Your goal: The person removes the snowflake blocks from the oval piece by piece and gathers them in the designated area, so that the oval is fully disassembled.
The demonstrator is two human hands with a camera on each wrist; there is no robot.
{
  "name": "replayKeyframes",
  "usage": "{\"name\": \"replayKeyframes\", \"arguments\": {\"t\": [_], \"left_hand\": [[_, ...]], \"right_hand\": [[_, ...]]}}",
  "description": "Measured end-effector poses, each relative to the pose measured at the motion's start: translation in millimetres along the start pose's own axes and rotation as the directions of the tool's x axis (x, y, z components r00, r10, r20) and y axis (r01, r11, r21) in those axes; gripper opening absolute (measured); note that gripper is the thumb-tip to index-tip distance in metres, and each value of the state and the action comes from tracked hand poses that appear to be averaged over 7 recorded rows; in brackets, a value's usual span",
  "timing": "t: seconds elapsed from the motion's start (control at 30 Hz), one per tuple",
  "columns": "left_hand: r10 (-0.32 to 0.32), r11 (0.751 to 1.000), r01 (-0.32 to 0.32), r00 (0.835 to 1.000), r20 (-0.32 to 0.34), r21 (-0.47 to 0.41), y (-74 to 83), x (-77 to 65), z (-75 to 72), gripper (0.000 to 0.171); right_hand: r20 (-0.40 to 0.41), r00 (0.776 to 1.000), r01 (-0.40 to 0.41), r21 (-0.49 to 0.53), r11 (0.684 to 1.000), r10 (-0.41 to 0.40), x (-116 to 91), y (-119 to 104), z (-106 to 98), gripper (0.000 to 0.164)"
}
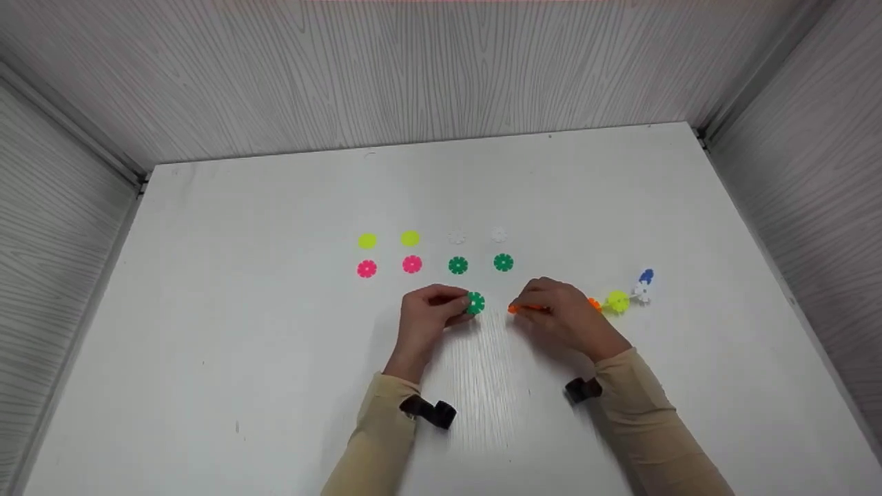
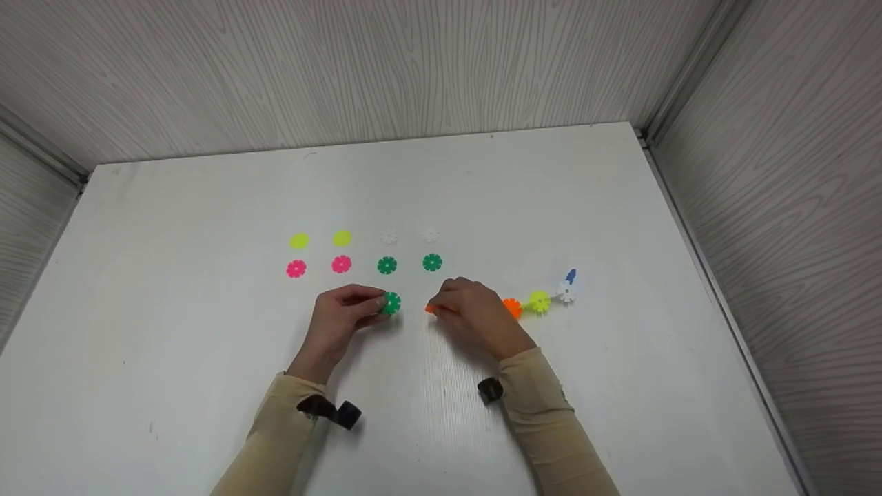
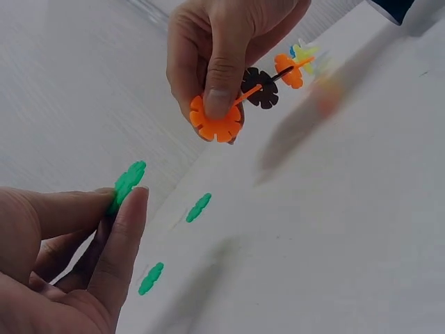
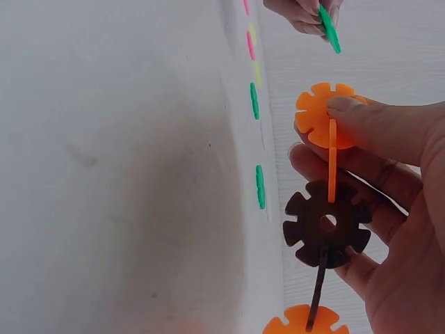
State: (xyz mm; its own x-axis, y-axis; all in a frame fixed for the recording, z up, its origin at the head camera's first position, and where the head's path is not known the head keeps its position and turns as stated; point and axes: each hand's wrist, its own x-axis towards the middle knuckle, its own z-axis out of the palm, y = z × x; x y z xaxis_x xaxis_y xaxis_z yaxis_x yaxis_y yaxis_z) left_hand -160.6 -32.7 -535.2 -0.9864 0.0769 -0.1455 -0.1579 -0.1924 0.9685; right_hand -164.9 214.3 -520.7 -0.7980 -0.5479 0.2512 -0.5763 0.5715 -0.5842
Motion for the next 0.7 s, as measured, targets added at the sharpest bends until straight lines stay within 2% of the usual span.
{"name": "replayKeyframes", "arguments": {"t": [0.17,0.37,0.53,0.7], "left_hand": [[0.025,0.998,-0.022,0.998,-0.061,0.056,3.5,2.5,-14.2,0.016],[0.048,0.994,-0.026,0.976,-0.211,0.106,10.5,8.9,-49.5,0.014],[-0.002,0.994,0.032,0.96,-0.279,0.102,19.1,11.3,-80.6,0.019],[-0.061,0.984,0.114,0.938,-0.342,0.136,26.0,10.8,-104.3,0.022]], "right_hand": [[-0.006,1.0,-0.031,0.016,0.999,0.031,-0.9,0.8,-0.4,0.016],[-0.01,0.999,-0.045,0.036,0.998,0.046,-2.5,2.7,-0.5,0.016],[-0.01,0.999,-0.05,0.039,0.998,0.05,-3.3,3.7,-0.4,0.015],[-0.013,0.999,-0.046,0.044,0.998,0.047,-3.2,3.2,-0.8,0.015]]}}
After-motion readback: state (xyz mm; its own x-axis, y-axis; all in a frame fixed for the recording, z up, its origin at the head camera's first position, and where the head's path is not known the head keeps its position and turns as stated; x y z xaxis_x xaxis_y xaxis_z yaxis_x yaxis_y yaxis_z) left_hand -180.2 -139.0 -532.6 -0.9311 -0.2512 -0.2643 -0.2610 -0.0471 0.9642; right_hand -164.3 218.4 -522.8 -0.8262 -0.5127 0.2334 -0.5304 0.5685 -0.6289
